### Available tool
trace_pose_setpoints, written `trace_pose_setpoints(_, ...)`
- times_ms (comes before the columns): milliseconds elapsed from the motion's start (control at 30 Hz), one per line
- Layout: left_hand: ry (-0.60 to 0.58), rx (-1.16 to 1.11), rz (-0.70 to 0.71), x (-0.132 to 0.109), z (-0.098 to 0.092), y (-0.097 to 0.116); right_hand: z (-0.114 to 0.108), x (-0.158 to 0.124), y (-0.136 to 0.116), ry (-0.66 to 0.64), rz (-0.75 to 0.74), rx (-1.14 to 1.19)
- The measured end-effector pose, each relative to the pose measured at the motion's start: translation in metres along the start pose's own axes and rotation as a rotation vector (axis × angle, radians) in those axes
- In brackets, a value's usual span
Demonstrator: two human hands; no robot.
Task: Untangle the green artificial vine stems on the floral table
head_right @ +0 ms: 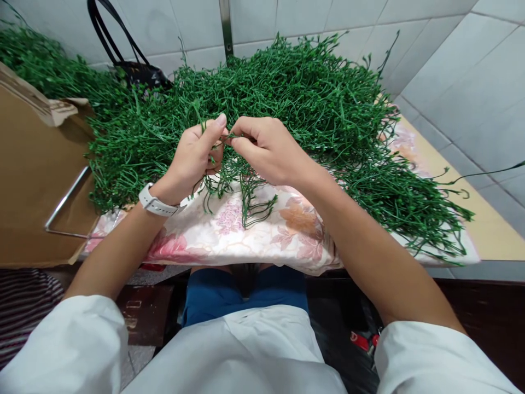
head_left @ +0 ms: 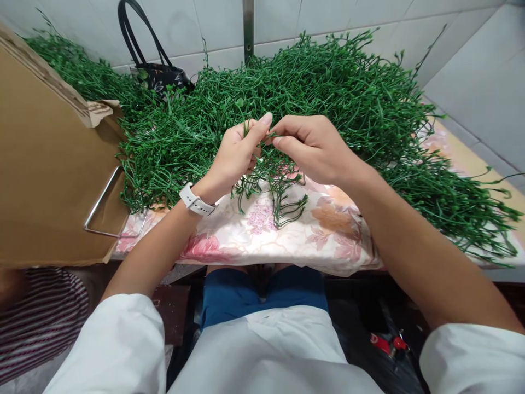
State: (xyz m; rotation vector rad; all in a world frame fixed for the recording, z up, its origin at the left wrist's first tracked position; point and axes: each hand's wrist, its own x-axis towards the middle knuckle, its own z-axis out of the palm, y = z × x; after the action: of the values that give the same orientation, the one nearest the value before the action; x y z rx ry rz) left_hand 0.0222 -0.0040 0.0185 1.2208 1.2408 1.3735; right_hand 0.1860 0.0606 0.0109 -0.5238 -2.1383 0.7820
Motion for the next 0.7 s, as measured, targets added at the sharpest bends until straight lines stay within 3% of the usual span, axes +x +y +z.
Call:
trace_pose_setpoints(133,-0.088,0.073,0.084,0.004,-0.012,0.002,-0.007,0.002,-0.006,0.012,0.051,0.153)
trace_pose_setpoints(333,-0.189,-0.023,0.095,0.009,-0.016,-0.001,-0.011,0.002,-0.015,0.020,0.109,0.247)
trace_pose_setpoints(533,-0.175,0.009,0.158,0.009,-0.013,-0.003,-0.013,0.000,-0.014,-0.043,0.164,0.392)
trace_pose_setpoints(700,-0.081,0.085,0.157,0.004,-0.017,0.004,-0.014,0.002,-0.011,-0.041,0.136,0.446)
